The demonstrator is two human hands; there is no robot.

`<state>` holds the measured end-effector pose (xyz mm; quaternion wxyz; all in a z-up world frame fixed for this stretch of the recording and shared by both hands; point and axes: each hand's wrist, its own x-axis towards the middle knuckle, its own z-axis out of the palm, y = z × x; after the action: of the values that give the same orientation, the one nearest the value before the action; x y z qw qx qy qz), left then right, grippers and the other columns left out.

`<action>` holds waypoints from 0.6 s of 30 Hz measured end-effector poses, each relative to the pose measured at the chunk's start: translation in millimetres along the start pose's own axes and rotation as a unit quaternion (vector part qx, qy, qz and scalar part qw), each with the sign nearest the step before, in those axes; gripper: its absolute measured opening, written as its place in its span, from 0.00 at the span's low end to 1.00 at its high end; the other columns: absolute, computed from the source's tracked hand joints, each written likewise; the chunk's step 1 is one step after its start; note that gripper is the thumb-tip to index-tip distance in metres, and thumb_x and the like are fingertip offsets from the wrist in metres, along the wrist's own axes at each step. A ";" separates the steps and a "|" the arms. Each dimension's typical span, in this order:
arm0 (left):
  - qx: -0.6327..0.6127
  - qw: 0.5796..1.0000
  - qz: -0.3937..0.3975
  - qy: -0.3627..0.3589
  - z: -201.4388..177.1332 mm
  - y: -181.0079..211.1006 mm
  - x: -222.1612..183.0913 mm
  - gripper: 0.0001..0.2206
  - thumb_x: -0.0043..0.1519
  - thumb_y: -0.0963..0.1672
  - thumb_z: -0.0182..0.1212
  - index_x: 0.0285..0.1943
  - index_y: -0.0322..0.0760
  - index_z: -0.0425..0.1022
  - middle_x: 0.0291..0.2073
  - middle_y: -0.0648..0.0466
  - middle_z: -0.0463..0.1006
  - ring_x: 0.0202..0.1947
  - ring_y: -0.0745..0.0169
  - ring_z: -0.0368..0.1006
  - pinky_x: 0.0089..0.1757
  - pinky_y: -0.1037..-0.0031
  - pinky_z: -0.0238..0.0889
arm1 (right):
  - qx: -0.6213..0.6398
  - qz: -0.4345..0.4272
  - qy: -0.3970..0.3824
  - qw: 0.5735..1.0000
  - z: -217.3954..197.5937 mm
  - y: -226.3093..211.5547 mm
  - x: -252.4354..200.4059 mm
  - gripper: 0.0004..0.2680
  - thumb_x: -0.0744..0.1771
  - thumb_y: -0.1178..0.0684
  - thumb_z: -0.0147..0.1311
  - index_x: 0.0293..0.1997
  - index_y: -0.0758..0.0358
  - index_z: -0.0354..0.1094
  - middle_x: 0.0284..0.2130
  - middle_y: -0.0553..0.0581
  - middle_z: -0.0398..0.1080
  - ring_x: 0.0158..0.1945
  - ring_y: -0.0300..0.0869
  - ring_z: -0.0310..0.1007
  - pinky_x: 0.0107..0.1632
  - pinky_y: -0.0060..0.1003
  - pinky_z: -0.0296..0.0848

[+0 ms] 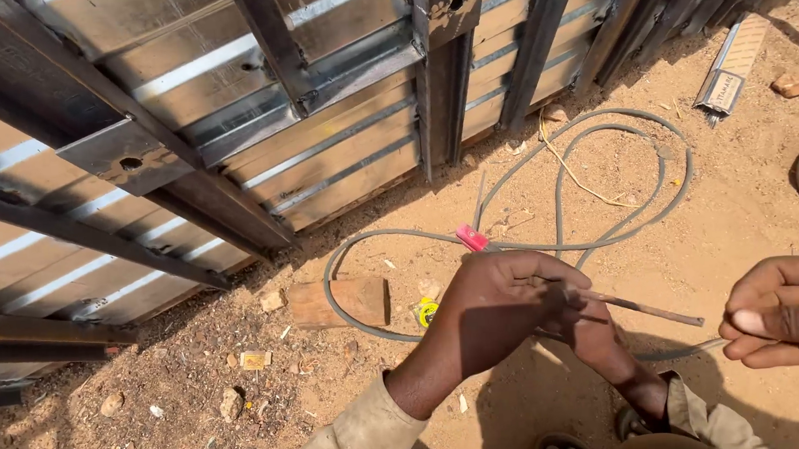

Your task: Welding metal frame bars to a corrugated sheet structure.

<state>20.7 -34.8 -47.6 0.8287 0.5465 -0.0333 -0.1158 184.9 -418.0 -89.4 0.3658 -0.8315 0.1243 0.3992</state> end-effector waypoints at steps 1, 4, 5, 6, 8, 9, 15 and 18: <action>0.031 0.998 -0.023 0.046 -9.3 -1.6 4.0 0.10 0.69 0.41 0.61 0.54 0.25 0.79 0.39 0.48 0.84 0.38 0.67 0.80 0.40 0.77 0.75 | 0.053 0.039 -0.008 0.998 29.3 -50.3 -37.1 0.09 0.71 0.59 0.52 0.55 0.75 0.65 0.44 0.74 0.74 0.48 0.59 0.81 0.52 0.53 0.78; 0.070 0.990 -0.034 0.116 -35.8 8.2 3.5 0.11 0.67 0.42 0.61 0.53 0.27 0.80 0.39 0.47 0.85 0.37 0.66 0.81 0.38 0.78 0.75 | 0.102 0.079 -0.031 0.991 73.2 -119.2 -93.3 0.09 0.73 0.56 0.45 0.53 0.75 0.67 0.42 0.70 0.75 0.49 0.55 0.79 0.57 0.47 0.74; 0.072 0.988 -0.025 0.138 -43.6 13.4 0.4 0.11 0.67 0.42 0.61 0.53 0.27 0.79 0.40 0.47 0.85 0.39 0.66 0.82 0.39 0.79 0.76 | 0.097 0.089 -0.043 0.990 79.2 -129.0 -100.9 0.09 0.73 0.56 0.44 0.53 0.74 0.67 0.41 0.68 0.75 0.49 0.54 0.78 0.58 0.45 0.73; 0.074 0.987 -0.025 0.142 -50.6 19.5 -3.1 0.11 0.67 0.42 0.61 0.53 0.27 0.79 0.40 0.47 0.85 0.39 0.66 0.82 0.39 0.79 0.76 | 0.096 0.088 -0.047 0.990 64.0 -97.9 -72.7 0.09 0.73 0.56 0.44 0.53 0.74 0.67 0.41 0.68 0.75 0.49 0.54 0.78 0.58 0.45 0.73; -0.055 0.980 0.060 0.184 -66.1 33.8 -12.4 0.11 0.65 0.40 0.61 0.53 0.26 0.76 0.43 0.46 0.85 0.42 0.64 0.82 0.42 0.76 0.77 | 0.032 0.034 -0.192 0.980 37.2 -38.6 -13.9 0.11 0.71 0.53 0.46 0.54 0.69 0.67 0.42 0.74 0.77 0.47 0.60 0.79 0.52 0.57 0.81; -0.051 0.979 0.062 0.189 -81.3 35.4 -14.4 0.11 0.65 0.40 0.61 0.53 0.26 0.76 0.43 0.46 0.85 0.42 0.64 0.82 0.42 0.76 0.77 | 0.030 0.030 -0.198 0.979 100.1 -24.0 27.3 0.11 0.71 0.53 0.46 0.54 0.69 0.67 0.42 0.74 0.77 0.47 0.60 0.79 0.52 0.57 0.81; 0.156 0.877 0.125 0.438 -208.8 25.3 -74.0 0.11 0.69 0.38 0.58 0.56 0.23 0.79 0.40 0.44 0.84 0.36 0.64 0.81 0.37 0.76 0.78 | -0.041 -0.335 -0.031 0.941 204.5 -27.9 60.9 0.24 0.63 0.46 0.60 0.68 0.50 0.64 0.63 0.57 0.68 0.58 0.46 0.74 0.54 0.44 0.77; 0.013 0.821 0.172 0.545 -241.9 29.4 -102.8 0.10 0.68 0.37 0.58 0.55 0.21 0.77 0.40 0.43 0.84 0.36 0.63 0.81 0.36 0.78 0.77 | -0.052 -0.401 -0.026 0.914 200.6 -31.5 69.7 0.23 0.63 0.48 0.62 0.67 0.50 0.66 0.60 0.56 0.73 0.58 0.45 0.76 0.58 0.42 0.73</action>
<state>-30.6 217.0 -110.2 0.7111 0.5167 0.3284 0.3458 131.0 -248.0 -208.9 0.4544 -0.8187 -0.2501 0.2464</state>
